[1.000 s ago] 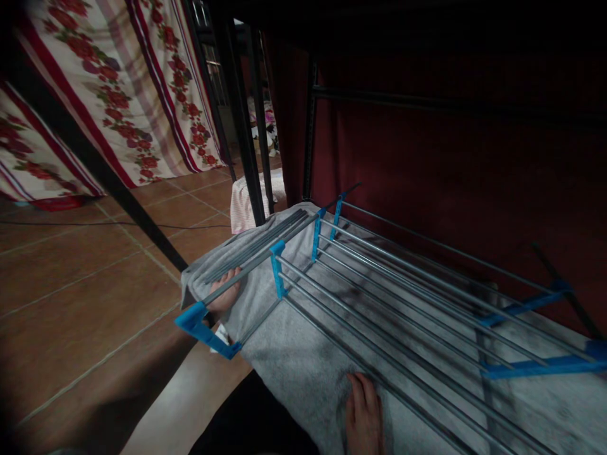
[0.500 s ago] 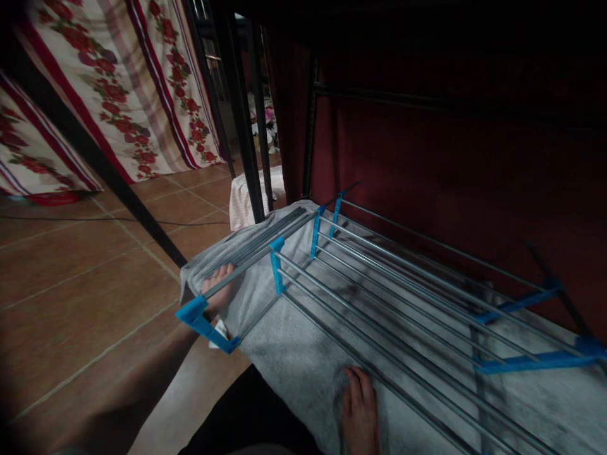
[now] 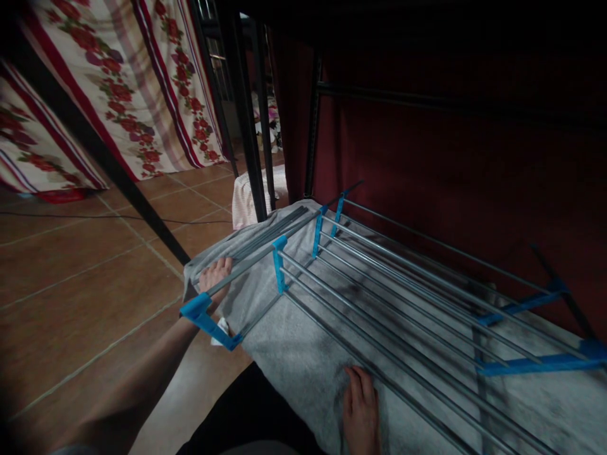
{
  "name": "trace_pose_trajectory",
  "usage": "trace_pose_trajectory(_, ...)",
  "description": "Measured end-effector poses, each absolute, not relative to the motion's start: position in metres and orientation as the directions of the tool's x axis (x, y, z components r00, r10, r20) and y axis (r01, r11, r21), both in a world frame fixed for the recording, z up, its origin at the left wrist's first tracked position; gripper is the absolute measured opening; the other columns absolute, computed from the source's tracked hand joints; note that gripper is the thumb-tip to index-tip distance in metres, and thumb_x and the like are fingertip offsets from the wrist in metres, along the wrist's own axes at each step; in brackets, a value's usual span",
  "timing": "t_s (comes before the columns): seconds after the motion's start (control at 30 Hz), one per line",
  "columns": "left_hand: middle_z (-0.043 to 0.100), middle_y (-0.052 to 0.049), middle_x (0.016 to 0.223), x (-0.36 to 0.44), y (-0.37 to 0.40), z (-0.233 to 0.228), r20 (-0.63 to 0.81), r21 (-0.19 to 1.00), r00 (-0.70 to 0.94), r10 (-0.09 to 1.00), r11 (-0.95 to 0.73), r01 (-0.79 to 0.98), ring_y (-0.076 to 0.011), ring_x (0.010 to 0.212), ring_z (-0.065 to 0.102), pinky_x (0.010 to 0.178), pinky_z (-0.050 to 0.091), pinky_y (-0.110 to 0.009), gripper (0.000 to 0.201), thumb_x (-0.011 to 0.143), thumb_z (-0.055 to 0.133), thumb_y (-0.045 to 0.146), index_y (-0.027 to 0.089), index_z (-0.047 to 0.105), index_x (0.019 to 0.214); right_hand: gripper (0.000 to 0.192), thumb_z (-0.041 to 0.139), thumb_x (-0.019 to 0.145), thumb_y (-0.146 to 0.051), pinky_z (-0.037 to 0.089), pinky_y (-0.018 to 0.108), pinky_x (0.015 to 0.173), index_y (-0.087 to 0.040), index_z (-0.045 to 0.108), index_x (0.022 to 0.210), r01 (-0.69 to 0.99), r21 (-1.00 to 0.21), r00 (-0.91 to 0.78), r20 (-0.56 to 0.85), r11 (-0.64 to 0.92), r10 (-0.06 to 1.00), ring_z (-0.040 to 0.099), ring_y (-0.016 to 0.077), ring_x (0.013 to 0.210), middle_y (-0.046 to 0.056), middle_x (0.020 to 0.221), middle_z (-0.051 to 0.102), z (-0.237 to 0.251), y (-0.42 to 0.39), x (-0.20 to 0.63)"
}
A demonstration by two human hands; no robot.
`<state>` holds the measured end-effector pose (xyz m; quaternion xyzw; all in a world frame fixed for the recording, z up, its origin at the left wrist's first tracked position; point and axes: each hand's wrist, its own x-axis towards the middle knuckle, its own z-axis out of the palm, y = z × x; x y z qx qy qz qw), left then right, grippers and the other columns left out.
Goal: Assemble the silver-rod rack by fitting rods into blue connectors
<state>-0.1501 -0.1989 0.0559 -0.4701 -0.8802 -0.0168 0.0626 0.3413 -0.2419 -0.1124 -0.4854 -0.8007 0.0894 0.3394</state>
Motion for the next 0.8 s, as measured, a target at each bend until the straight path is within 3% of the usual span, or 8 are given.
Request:
trace_pose_trajectory(0.27,0.07,-0.02,0.131,-0.145,-0.205,0.082,0.176,-0.059,-0.553,0.814,0.57,0.82,-0.0344,0.124,0.066,0.101,0.051,-0.044,0.049,0.106,0.024,0.012,0.011,0.061,0.138,0.038,0.039,0.113,-0.034,0.06,0.044,0.093,-0.023,0.072,0.129,0.709,-0.479,-0.307,0.451,0.517,0.838,0.071,0.0274,0.118,0.013,0.129,0.073,-0.115,-0.241,0.342)
trace_pose_trajectory(0.8,0.069,-0.019,0.123,-0.125,-0.214,0.138,0.391,-0.029,-0.495,0.776,0.548,0.836,-0.036,0.121,0.063,0.098,0.049,-0.045,0.055,0.108,0.03,0.017,0.015,0.056,0.156,0.038,0.04,0.111,-0.035,0.06,0.044,0.091,-0.024,0.072,0.128,0.709,-0.485,-0.303,0.446,0.512,0.842,0.072,0.0276,0.116,0.012,0.128,0.074,-0.116,-0.239,0.342)
